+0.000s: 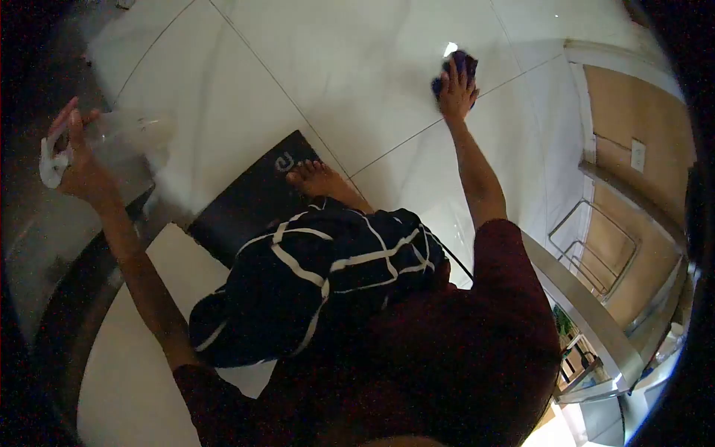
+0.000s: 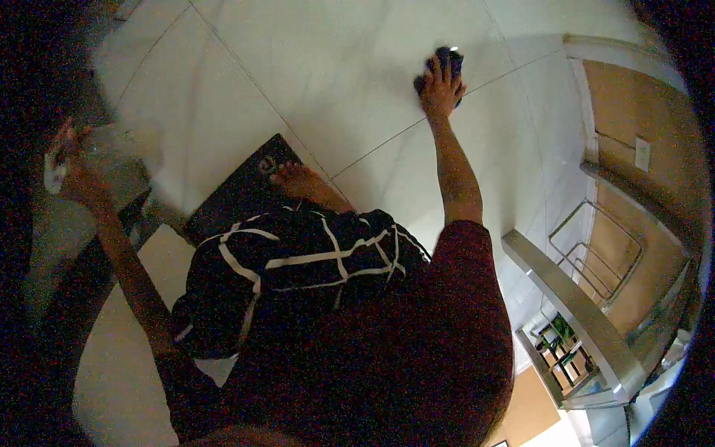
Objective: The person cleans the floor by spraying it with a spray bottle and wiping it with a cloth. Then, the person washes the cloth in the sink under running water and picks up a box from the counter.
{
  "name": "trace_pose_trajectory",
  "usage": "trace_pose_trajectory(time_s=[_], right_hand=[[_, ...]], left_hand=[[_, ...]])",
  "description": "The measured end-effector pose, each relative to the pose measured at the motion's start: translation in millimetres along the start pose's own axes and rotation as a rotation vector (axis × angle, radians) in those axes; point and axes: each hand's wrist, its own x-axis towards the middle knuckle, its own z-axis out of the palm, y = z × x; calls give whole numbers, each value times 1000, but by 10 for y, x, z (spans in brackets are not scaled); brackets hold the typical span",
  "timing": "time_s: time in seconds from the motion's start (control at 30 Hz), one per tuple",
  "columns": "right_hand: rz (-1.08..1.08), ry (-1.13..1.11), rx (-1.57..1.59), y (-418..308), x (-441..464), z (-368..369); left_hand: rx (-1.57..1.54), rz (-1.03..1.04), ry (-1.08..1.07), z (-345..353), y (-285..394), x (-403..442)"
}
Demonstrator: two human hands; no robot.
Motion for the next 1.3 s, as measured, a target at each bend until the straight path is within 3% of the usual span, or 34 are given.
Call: trace_pose_trajectory(time_s=[0.1, 0.2, 0.3, 0.37, 0.47, 0.6, 0.7, 0.77, 0.83, 0.9, 0.93, 1.03, 1.1, 1.17, 1.2, 1.23, 1.3], right_hand=[[-119, -22, 160, -41, -835, -87], [-128, -102, 116, 6, -743, -88], [57, -92, 132, -68, -127, -61], [105, -112, 101, -129, -370, 115], [-48, -153, 260, -274, -908, -196], [79, -236, 69, 46, -307, 83], [53, -229, 66, -20, -443, 111], [-59, -94, 84, -231, -740, -140], [-133, -289, -33, -124, -670, -233], [-82, -91, 4, -5, -211, -94], [-46, 8, 36, -27, 31, -40], [16, -243, 43, -187, -166, -151], [-109, -35, 158, -312, -408, -337], [-264, 123, 208, -37, -237, -3], [-183, 87, 218, -91, -136, 20], [-101, 50, 224, -165, -15, -10], [-46, -58, 205, -180, -94, 26]], left_hand=[[197, 34, -105, -90, -120, 0], [202, 76, -70, -43, 25, -67], [65, -37, 15, 32, 108, -68], [46, -2, -9, -15, -40, -72], [76, -11, -1, -29, -18, -76], [-44, -21, -83, 66, -169, -155], [57, -12, -189, 180, -159, -218], [-4, -21, -171, 249, -147, -268], [-3, -21, -164, 131, 1, -242], [39, -8, -159, 172, 4, -271], [54, -23, -206, 173, 3, -296], [37, -61, -336, 309, -39, -307], [-46, -106, -424, 553, -140, -439], [-29, -107, -623, 1016, -178, -601], [24, -147, -753, 1274, -139, -652], [15, 49, -832, 1619, -149, -751], [123, 197, -1037, 2337, -72, -1008]])
